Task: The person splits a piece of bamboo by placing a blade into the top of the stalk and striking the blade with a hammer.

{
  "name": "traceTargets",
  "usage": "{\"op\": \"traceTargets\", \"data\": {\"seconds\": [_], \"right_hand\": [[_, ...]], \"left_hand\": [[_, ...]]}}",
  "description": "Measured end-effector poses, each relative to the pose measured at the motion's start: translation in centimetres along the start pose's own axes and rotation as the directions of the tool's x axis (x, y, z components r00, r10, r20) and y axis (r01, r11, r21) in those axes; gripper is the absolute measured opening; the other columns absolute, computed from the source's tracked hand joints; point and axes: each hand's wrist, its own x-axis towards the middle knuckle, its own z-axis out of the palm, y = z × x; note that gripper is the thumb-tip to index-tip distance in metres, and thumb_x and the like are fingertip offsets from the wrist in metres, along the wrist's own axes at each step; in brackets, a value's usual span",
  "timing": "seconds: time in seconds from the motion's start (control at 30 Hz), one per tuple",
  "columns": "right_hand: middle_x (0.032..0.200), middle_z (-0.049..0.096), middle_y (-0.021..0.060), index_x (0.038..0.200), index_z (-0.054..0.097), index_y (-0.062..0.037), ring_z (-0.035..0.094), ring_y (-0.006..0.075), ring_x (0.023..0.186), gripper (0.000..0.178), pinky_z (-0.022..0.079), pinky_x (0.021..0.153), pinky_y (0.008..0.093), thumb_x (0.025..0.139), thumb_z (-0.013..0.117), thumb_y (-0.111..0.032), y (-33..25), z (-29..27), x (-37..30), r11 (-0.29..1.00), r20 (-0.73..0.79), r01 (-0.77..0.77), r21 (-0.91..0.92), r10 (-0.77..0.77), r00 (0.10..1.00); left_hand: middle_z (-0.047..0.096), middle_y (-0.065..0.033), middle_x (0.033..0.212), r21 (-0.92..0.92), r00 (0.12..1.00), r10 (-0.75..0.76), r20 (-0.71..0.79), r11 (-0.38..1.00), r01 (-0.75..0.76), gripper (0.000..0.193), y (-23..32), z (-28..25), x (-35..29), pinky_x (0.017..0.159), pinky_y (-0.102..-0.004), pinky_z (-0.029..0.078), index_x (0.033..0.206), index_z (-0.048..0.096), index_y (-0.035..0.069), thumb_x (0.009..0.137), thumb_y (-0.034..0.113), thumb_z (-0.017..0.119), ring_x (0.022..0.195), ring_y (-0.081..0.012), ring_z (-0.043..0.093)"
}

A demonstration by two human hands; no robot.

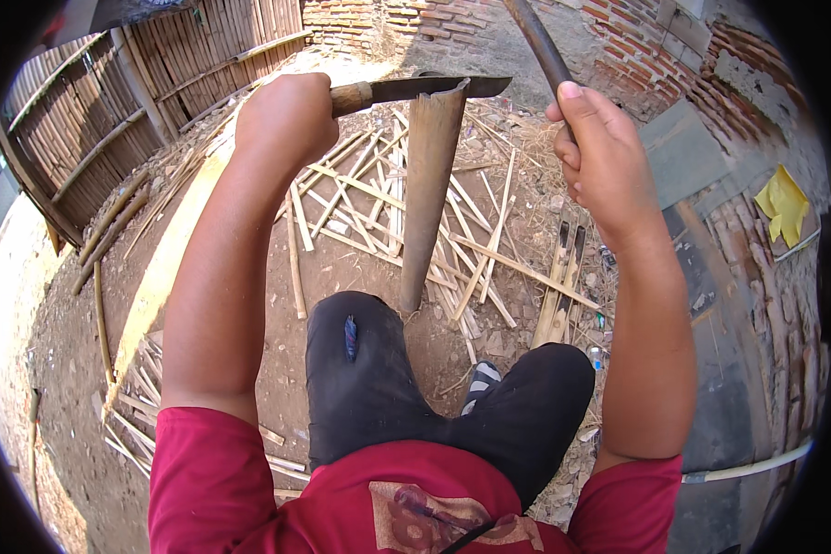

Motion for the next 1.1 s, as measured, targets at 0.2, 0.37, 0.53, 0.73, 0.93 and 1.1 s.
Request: {"op": "traceTargets", "data": {"seconds": [0.2, 0.37, 0.53, 0.73, 0.93, 1.1], "right_hand": [[0.069, 0.055, 0.0049, 0.095, 0.063, 0.0005, 0.053, 0.0166, 0.065, 0.045, 0.044, 0.063, 0.0358, 0.108, 0.051, -0.041, 1.4, 2.6, -1.3, 0.948, 0.085, 0.174, -0.268, -0.156, 0.984], [0.072, 0.06, 0.0124, 0.093, 0.062, 0.0019, 0.058, 0.0273, 0.068, 0.046, 0.047, 0.067, 0.0407, 0.109, 0.05, -0.04, -1.4, 0.1, -0.6, 0.986, -0.027, 0.152, -0.065, -0.154, 0.988], [0.071, 0.057, 0.0081, 0.094, 0.061, 0.0018, 0.055, 0.0199, 0.065, 0.046, 0.045, 0.064, 0.0389, 0.109, 0.05, -0.041, 3.2, 2.9, -1.4, 0.95, 0.027, 0.182, -0.254, -0.181, 0.983], [0.07, 0.051, 0.0018, 0.095, 0.06, -0.0033, 0.047, 0.0134, 0.061, 0.04, 0.039, 0.058, 0.0319, 0.109, 0.051, -0.04, 0.3, 0.4, -1.1, 0.996, 0.015, 0.083, 0.013, -0.083, 0.996], [0.07, 0.056, 0.0099, 0.096, 0.063, 0.0025, 0.056, 0.0218, 0.066, 0.045, 0.046, 0.066, 0.0402, 0.108, 0.051, -0.039, 1.9, 2.5, -1.9, 0.957, 0.097, 0.158, -0.242, -0.138, 0.986], [0.073, 0.061, 0.0156, 0.095, 0.063, 0.0029, 0.062, 0.03, 0.07, 0.044, 0.048, 0.07, 0.043, 0.107, 0.052, -0.038, 0.0, 0.8, -1.1, 0.987, 0.045, 0.14, -0.082, -0.136, 0.99]], "left_hand": [[0.075, -0.0175, 0.098, 0.01, 1.0, -0.015, -0.01, 1.0, 0.015, 0.019, 0.6, 0.4, 0.2, 0.084, -0.0477, 0.058, 0.104, 0.072, 0.006, 0.091, 0.018, 0.067, 0.093, -0.0362, 0.073], [0.075, -0.0172, 0.1, 0.009, 1.0, 0.012, -0.009, 1.0, -0.011, 0.019, 1.1, 0.1, 0.1, 0.084, -0.0479, 0.058, 0.105, 0.072, 0.006, 0.092, 0.018, 0.065, 0.094, -0.0357, 0.073], [0.074, -0.017, 0.098, 0.013, 1.0, 0.03, -0.007, 0.999, -0.03, 0.019, 1.5, 0.6, -0.1, 0.085, -0.0484, 0.058, 0.106, 0.072, 0.006, 0.092, 0.018, 0.066, 0.094, -0.0363, 0.072], [0.074, -0.0169, 0.098, -0.004, 1.0, 0.017, -0.006, 1.0, -0.017, 0.02, 0.8, 0.9, -0.2, 0.084, -0.0488, 0.057, 0.105, 0.071, 0.006, 0.091, 0.019, 0.067, 0.093, -0.0371, 0.072], [0.075, -0.0172, 0.099, 0.003, 1.0, 0.009, -0.02, 1.0, -0.009, 0.019, 1.1, 1.0, -0.2, 0.084, -0.049, 0.058, 0.104, 0.072, 0.006, 0.091, 0.019, 0.068, 0.095, -0.0367, 0.072], [0.075, -0.0179, 0.1, -0.009, 1.0, -0.017, 0.009, 1.0, 0.018, 0.02, 0.8, 0.6, -0.4, 0.085, -0.0487, 0.058, 0.105, 0.072, 0.006, 0.09, 0.019, 0.069, 0.096, -0.0367, 0.072]]}}
